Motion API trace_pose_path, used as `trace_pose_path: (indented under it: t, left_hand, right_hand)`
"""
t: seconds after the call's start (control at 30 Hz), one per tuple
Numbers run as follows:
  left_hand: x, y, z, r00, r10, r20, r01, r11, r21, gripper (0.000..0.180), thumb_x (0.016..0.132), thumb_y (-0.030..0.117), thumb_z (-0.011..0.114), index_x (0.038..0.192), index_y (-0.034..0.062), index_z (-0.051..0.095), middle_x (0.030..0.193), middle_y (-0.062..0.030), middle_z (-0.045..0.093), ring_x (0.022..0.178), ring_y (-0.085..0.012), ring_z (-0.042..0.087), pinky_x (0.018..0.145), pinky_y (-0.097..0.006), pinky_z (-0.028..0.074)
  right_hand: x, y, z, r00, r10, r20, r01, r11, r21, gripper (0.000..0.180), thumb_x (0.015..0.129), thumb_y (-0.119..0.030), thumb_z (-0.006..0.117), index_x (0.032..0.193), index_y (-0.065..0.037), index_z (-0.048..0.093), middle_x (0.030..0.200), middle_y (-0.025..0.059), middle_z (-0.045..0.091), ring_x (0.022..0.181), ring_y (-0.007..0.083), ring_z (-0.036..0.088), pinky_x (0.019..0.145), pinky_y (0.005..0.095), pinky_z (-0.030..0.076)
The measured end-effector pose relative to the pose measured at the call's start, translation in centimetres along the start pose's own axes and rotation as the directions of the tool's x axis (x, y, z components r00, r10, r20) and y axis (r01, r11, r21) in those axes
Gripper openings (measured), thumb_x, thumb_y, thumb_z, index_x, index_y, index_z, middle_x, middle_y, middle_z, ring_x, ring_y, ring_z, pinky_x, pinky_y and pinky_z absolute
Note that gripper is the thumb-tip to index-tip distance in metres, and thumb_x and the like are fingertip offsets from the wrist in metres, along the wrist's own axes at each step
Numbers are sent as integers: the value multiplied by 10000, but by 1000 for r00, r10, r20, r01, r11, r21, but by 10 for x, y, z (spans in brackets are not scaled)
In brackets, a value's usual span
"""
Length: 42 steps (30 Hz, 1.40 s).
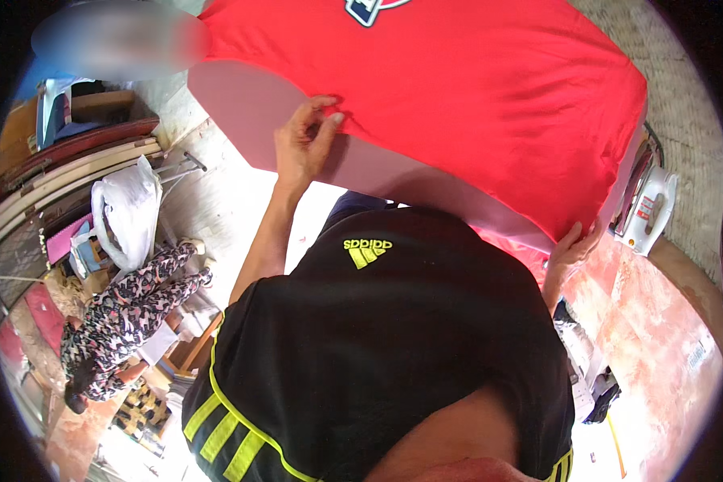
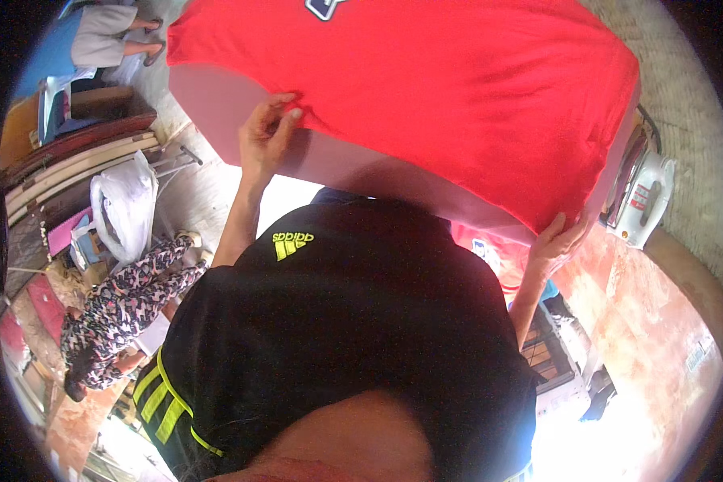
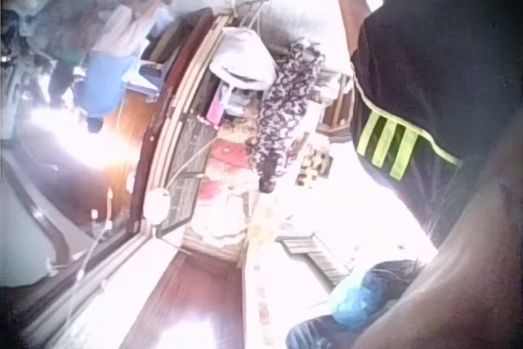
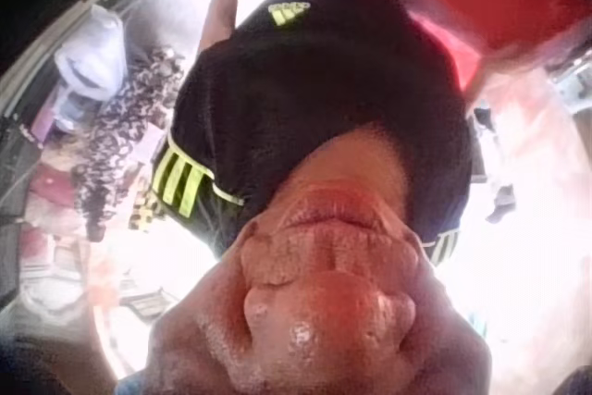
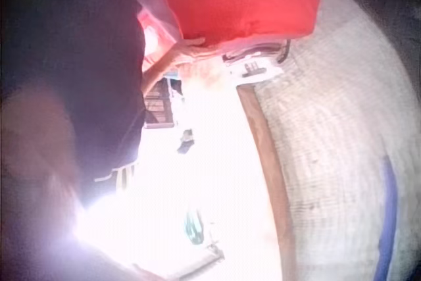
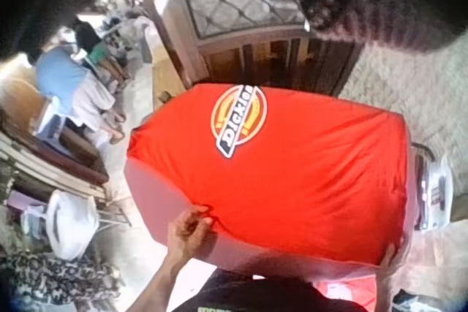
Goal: The person irons a red t-shirt on a pink ironing board. They smooth the fabric with their hands and move the iron across the shirt's body and sleeves, flipping the garment to treat different sections.
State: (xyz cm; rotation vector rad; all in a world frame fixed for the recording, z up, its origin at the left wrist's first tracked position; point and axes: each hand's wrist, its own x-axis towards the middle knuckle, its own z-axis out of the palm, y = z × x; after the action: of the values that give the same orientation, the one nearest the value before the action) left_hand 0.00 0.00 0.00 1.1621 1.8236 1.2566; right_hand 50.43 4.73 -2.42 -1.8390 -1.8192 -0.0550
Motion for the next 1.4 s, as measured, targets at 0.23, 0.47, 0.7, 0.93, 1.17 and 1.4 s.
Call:
trace_pose_path:
  t: [0.23, 0.47, 0.7, 0.93, 1.17, 1.4]
  left_hand:
    - [-4, 17, -17, 996, 59, 64, -69, 984, 163, 261, 909, 139, 708, 1138, 23, 658, 661, 1, 615, 630, -53, 536, 585, -248, 445]
    - [55, -4, -84, 888, 406, -215, -307, 872, 381, 282, 863, 223, 740, 1057, 32, 665, 892, -153, 684, 792, -291, 649, 715, -387, 505]
    - [168, -52, -179, 824, 360, -437, 37, 737, 675, 436, 887, 459, 668, 948, 27, 689, 938, -190, 688, 863, -389, 641, 752, -474, 485]
    - [168, -61, -210, 939, 85, -334, 37, 939, 343, 374, 882, 317, 720, 783, -38, 656, 592, -73, 546, 581, -120, 463, 554, -317, 398]
    - [133, -84, -249, 986, -28, -166, 52, 988, 146, 240, 963, 238, 663, 818, 47, 660, 750, 78, 528, 693, -42, 432, 594, -224, 353]
    - [154, -89, -241, 943, 273, -187, -41, 658, 752, 374, 856, 401, 731, 960, 57, 628, 809, -133, 657, 715, -317, 588, 629, -411, 454]
  right_hand:
    - [-11, 10, -8, 991, 133, -19, -134, 990, -38, 360, 989, -331, 563, 1222, -61, 514, 972, 241, 697, 855, 420, 689, 673, 500, 535]
    - [-15, 16, -7, 980, 191, -58, -199, 964, -176, 413, 997, -395, 521, 1280, -95, 507, 1008, 240, 703, 855, 423, 692, 651, 519, 524]
    - [-11, 8, -12, 955, 296, 5, -292, 944, -151, 411, 1008, -390, 496, 1301, -102, 491, 964, 251, 696, 835, 426, 689, 640, 511, 508]
    - [-13, 23, -17, 982, 185, -41, -186, 982, -19, 364, 1001, -359, 554, 1208, -63, 510, 758, 189, 626, 665, 300, 612, 579, 427, 463]
    - [-34, 70, -14, 968, 236, -90, -208, 948, 242, 354, 979, -295, 592, 1226, -52, 517, 862, 198, 687, 797, 343, 696, 672, 419, 528]
    - [-22, 3, -28, 907, 420, 27, -419, 907, -28, 329, 954, -248, 633, 1234, -101, 543, 644, 115, 557, 566, 227, 554, 551, 388, 443]
